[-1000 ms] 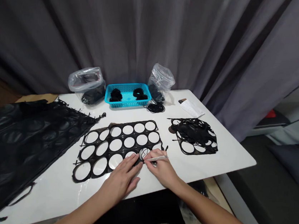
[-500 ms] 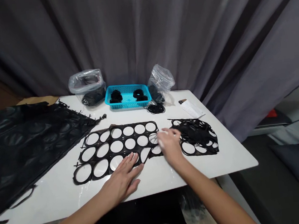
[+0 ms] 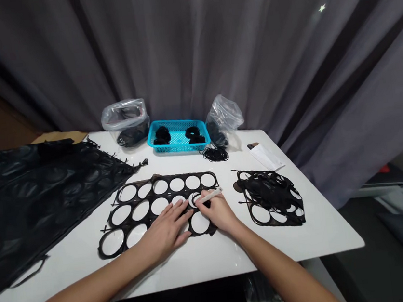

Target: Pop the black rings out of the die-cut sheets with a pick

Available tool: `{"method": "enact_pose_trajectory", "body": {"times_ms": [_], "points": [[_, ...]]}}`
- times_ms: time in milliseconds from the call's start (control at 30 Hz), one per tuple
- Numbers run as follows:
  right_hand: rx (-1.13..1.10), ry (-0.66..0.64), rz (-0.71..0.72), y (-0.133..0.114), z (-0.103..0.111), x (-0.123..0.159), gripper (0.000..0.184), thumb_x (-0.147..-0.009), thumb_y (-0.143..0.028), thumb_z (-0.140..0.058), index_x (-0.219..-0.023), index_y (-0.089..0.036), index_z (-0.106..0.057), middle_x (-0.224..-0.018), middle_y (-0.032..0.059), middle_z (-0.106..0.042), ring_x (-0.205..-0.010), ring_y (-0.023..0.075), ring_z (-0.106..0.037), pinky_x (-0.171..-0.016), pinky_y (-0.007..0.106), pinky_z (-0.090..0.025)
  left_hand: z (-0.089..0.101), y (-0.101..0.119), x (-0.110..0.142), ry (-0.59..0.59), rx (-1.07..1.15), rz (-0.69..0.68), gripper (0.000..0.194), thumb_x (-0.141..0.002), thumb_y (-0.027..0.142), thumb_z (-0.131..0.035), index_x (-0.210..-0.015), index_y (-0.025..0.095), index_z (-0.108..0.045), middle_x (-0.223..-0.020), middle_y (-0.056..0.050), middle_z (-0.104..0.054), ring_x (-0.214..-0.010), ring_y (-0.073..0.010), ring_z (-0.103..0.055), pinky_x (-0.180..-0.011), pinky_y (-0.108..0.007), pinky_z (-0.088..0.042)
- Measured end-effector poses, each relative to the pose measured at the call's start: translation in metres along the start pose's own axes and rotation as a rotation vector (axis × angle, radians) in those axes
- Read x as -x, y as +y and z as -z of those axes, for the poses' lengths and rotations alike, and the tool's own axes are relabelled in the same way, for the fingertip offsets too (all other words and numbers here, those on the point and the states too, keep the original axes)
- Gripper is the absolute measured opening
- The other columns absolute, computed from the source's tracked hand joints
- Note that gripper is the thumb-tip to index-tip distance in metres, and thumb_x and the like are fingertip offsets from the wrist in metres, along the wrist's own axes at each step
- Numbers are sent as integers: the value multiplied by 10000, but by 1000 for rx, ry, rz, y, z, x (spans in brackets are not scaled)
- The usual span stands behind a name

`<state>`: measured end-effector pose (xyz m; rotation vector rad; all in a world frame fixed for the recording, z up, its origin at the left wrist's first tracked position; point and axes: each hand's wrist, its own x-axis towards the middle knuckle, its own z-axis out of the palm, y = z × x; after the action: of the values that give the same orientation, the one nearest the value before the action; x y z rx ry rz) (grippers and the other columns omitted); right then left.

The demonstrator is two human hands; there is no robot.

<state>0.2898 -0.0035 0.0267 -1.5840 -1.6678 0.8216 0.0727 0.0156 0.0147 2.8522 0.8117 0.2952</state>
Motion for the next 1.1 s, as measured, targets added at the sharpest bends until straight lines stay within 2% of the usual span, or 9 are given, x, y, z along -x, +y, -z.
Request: {"method": "enact_pose_trajectory", "body": {"times_ms": [100,200,600,733,833,900,967,1033,1100], "points": [[-5,-25,22,3,-4,3,156,-904,-310,-566,-781,-222,-604,-898,30,-690,-912,221,-621,-865,367,-467,-3,-1,1,-31,-5,4,559,-933,330,-631,-1444,171,-470,-1557,-163,-387,-1438,-334,-368,-1165,-499,-310],[-37,-37,26,7,-3,5,125,-906,-294,-574,-810,-228,-619,-911,23,-692,-923,222,-630,-873,377,-474,-5,0,4,-42,5,11,574,-935,337,-632,-1459,177,-460,-1566,-161,-369,-1448,-335,-348,-1173,-503,-292],[67,-5,117,5,-4,4,159,-927,-246,-573,-769,-235,-585,-869,7,-710,-873,220,-640,-865,403,-451,-10,-1,5,-12,59,13,571,-931,319,-634,-1460,185,-464,-1572,-156,-361,-1456,-331,-333,-1175,-511,-286],[229,13,309,6,-8,13,92,-952,-185,-546,-887,-223,-599,-946,35,-715,-920,219,-630,-899,405,-416,-13,-2,8,25,72,11,553,-952,334,-594,-1471,217,-441,-1591,-128,-335,-1471,-316,-306,-1180,-505,-284],[394,-29,497,7,-12,16,153,-968,-131,-472,-1034,-200,-592,-1085,95,-703,-1020,239,-607,-920,416,-385,-14,-2,8,43,74,24,565,-939,333,-612,-1469,237,-443,-1602,-116,-316,-1486,-335,-255,-1181,-515,-286],[496,-31,536,9,-10,7,175,-965,-118,-438,-1014,-190,-590,-1074,111,-704,-1006,245,-602,-923,420,-365,-13,-2,8,36,71,32,567,-918,326,-642,-1450,228,-472,-1592,-121,-336,-1486,-364,-238,-1175,-530,-296],[575,52,469,15,2,-11,189,-960,-127,-415,-902,-191,-583,-919,96,-704,-882,235,-602,-874,402,-365,-12,-1,8,23,67,37,558,-907,316,-656,-1433,220,-497,-1577,-124,-364,-1483,-384,-231,-1170,-544,-301],[640,204,323,24,23,-35,216,-949,-150,-399,-806,-199,-554,-759,73,-659,-737,221,-567,-790,373,-362,-11,1,8,15,66,43,554,-906,310,-659,-1430,221,-503,-1572,-123,-374,-1483,-391,-226,-1169,-554,-300],[662,357,168,35,48,-59,191,-930,-193,-408,-786,-206,-534,-717,67,-635,-670,215,-538,-721,346,-350,-9,3,9,11,76,49,557,-908,305,-658,-1435,224,-498,-1577,-120,-366,-1484,-389,-222,-1171,-558,-296]]}}
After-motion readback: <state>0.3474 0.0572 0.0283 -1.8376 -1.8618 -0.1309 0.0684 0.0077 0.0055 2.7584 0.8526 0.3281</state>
